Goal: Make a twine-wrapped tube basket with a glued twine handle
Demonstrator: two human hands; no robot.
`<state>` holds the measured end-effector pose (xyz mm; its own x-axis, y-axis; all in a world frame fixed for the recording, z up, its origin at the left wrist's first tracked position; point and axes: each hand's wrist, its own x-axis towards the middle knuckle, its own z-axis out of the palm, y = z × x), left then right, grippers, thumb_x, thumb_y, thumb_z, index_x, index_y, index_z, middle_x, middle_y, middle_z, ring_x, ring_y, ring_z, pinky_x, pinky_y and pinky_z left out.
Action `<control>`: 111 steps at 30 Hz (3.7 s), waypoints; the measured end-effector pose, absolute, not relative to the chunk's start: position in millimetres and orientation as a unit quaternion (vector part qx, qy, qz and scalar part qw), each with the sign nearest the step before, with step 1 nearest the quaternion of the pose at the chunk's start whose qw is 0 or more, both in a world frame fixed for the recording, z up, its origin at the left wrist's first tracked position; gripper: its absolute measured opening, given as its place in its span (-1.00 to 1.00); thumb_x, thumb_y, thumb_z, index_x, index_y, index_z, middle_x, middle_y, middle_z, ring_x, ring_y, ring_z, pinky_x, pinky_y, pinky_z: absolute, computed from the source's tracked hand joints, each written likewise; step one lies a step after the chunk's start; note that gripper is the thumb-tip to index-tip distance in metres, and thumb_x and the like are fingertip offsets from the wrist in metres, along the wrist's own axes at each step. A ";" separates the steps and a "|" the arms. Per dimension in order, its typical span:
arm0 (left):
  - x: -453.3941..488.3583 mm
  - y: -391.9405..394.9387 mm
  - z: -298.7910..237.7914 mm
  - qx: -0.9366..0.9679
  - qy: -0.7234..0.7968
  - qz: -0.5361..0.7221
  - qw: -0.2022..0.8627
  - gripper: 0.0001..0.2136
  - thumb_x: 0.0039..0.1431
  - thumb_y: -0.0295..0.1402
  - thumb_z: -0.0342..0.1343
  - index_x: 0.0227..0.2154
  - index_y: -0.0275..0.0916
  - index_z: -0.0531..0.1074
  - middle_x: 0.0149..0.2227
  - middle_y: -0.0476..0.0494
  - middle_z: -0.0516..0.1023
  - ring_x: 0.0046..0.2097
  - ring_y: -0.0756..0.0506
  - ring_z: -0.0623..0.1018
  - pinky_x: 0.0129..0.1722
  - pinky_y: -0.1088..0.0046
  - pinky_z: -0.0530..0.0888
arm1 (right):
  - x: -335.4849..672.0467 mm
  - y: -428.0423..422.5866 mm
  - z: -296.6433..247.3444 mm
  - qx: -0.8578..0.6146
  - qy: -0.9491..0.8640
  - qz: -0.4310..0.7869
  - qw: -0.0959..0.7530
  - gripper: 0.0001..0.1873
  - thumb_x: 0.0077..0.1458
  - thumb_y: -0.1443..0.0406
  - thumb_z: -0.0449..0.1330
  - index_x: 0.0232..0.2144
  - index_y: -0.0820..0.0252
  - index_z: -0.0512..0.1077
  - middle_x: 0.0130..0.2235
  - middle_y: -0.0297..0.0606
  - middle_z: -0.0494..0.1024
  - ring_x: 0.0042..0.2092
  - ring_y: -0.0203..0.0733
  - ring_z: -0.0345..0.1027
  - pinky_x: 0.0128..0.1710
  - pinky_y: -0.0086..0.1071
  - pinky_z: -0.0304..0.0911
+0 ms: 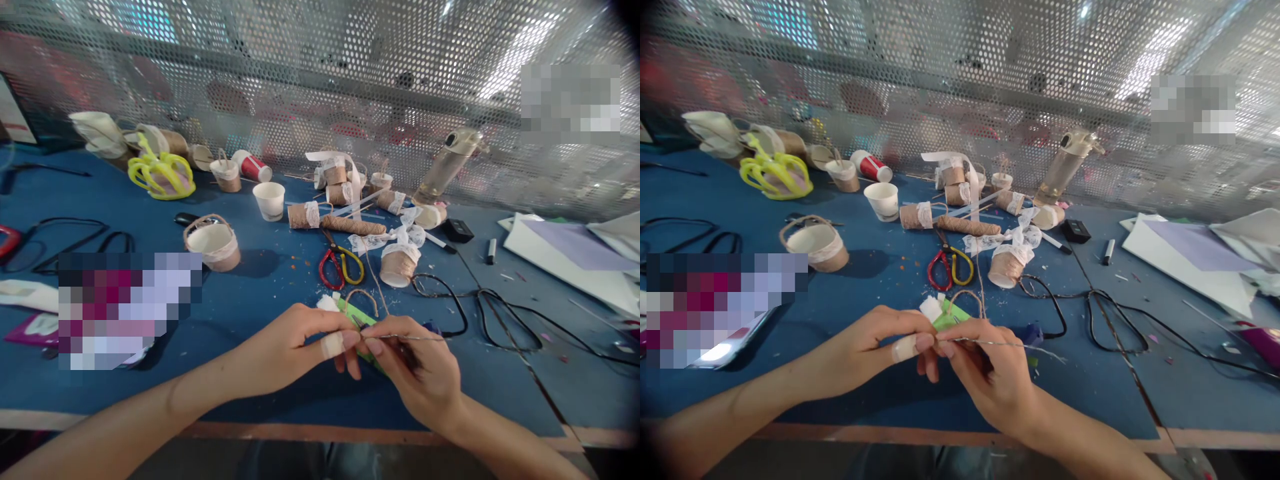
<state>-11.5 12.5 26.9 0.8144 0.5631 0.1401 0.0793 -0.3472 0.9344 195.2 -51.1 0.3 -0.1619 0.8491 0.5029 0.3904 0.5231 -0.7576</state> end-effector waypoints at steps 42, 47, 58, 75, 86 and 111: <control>-10.7 8.5 27.3 0.806 0.222 0.249 0.489 -0.78 0.39 -0.45 0.03 -0.36 -0.28 0.52 -0.40 0.04 0.62 -0.41 0.08 0.56 -0.30 0.64 0.47 | 193.6 -47.2 1.1 -0.416 -0.726 0.198 0.511 -0.84 0.22 0.47 0.21 -0.22 0.12 0.51 -0.31 -0.34 0.68 -0.38 -0.35 0.57 -0.39 -0.59 0.44; -10.9 8.0 17.6 0.821 0.227 0.317 0.417 -0.87 0.34 -0.48 0.12 -0.35 -0.24 0.50 -0.37 0.06 0.64 -0.30 0.05 0.58 -0.18 0.58 0.47 | 190.5 -46.0 3.3 -0.406 -0.721 0.219 0.516 -0.83 0.22 0.48 0.20 -0.24 0.13 0.50 -0.29 -0.35 0.68 -0.33 -0.37 0.58 -0.31 -0.63 0.45; -11.7 7.1 7.5 0.895 0.178 0.402 0.070 -0.95 0.32 -0.49 0.12 -0.25 -0.25 0.45 -0.37 0.02 0.67 -0.38 -0.01 0.59 0.08 0.23 0.42 | 191.3 -49.0 1.7 -0.426 -0.736 0.182 0.493 -0.83 0.22 0.46 0.19 -0.20 0.15 0.52 -0.34 -0.33 0.66 -0.44 -0.37 0.52 -0.45 -0.58 0.37; -10.9 9.7 23.3 0.751 0.236 0.286 0.547 -0.86 0.36 -0.41 0.10 -0.33 -0.28 0.50 -0.36 -0.03 0.63 -0.38 0.04 0.56 -0.35 0.61 0.52 | 192.6 -49.7 4.5 -0.429 -0.730 0.201 0.493 -0.80 0.24 0.44 0.18 -0.15 0.11 0.53 -0.33 -0.33 0.69 -0.47 -0.35 0.53 -0.47 -0.55 0.41; -10.9 8.1 6.2 0.874 0.185 0.426 0.144 -0.94 0.31 -0.49 0.11 -0.22 -0.23 0.46 -0.35 -0.01 0.68 -0.39 -0.02 0.61 0.10 0.18 0.45 | 189.0 -47.8 5.3 -0.438 -0.702 0.222 0.515 -0.88 0.25 0.40 0.20 -0.30 0.13 0.53 -0.31 -0.28 0.70 -0.40 -0.28 0.59 -0.45 -0.55 0.47; -9.5 10.8 15.6 0.802 0.221 0.343 0.435 -0.85 0.36 -0.37 0.11 -0.34 -0.25 0.52 -0.40 -0.02 0.68 -0.33 -0.03 0.63 0.02 0.33 0.52 | 194.5 -51.0 -6.0 -0.435 -0.719 0.265 0.474 -0.88 0.32 0.35 0.12 -0.12 0.10 0.43 -0.55 -0.45 0.48 -0.62 -0.36 0.29 -0.63 -0.51 0.20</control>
